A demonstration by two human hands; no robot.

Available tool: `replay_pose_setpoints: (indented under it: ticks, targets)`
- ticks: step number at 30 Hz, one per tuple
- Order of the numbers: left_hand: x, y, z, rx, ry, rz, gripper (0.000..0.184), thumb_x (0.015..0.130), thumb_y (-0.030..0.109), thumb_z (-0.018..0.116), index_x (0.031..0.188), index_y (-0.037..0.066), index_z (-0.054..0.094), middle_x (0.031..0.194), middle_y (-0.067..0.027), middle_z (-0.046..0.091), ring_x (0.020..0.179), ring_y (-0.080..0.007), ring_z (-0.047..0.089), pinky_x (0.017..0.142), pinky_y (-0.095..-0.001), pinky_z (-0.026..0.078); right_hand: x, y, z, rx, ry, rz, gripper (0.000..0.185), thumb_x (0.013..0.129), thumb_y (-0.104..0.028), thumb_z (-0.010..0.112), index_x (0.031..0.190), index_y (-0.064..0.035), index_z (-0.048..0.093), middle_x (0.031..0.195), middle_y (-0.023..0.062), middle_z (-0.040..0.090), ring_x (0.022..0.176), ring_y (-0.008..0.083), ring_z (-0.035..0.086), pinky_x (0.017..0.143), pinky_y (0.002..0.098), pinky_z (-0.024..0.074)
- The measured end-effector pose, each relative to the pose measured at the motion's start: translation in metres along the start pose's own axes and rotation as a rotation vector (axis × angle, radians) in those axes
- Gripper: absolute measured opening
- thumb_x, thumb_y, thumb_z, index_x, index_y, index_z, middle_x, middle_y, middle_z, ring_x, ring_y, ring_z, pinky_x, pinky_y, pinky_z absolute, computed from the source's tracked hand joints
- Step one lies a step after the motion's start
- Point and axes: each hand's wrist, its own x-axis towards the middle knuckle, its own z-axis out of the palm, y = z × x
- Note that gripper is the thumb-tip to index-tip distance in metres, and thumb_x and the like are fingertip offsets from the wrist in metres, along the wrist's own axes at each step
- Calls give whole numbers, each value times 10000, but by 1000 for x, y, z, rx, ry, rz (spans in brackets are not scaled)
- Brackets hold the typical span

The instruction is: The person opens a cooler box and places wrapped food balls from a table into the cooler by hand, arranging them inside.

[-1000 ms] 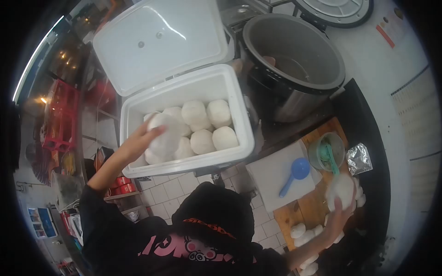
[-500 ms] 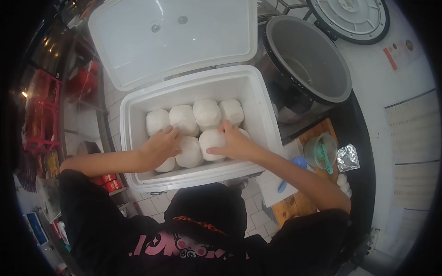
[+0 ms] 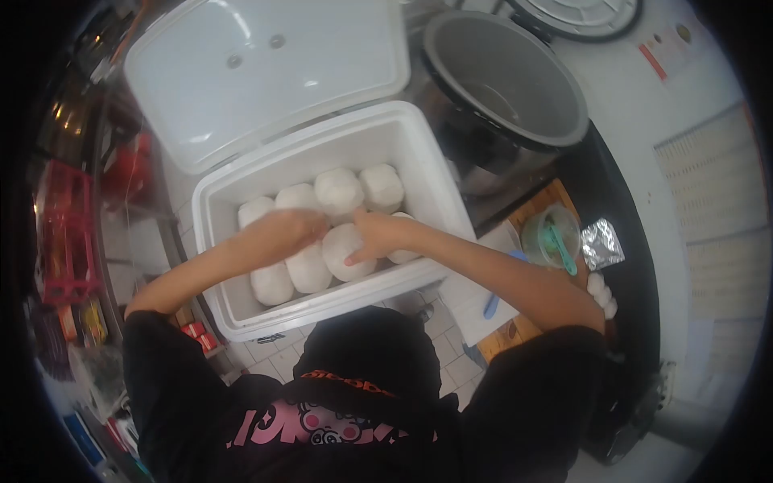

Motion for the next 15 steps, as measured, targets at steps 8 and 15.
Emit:
replay_pose_setpoints:
  ticks: [8, 15]
  targets:
    - [57, -21, 14, 274, 444, 251, 390, 784, 44, 556, 1165, 69, 478, 1180, -143, 475, 1109, -326, 425, 944, -396, 366, -177, -57, -12, 307, 814, -181, 347, 837, -170, 583, 1139, -15, 508, 977, 137, 589, 892, 240, 601, 789, 304, 462]
    - [8, 96, -15, 77, 659, -114, 391, 872, 43, 459, 1261, 33, 420, 1234, -135, 490, 1010, -244, 527, 882, -327, 423, -344, 154, 213, 406, 1355, 1177, 397, 817, -254, 612, 1102, 0, 501, 965, 153, 545, 905, 282, 558, 754, 357, 471]
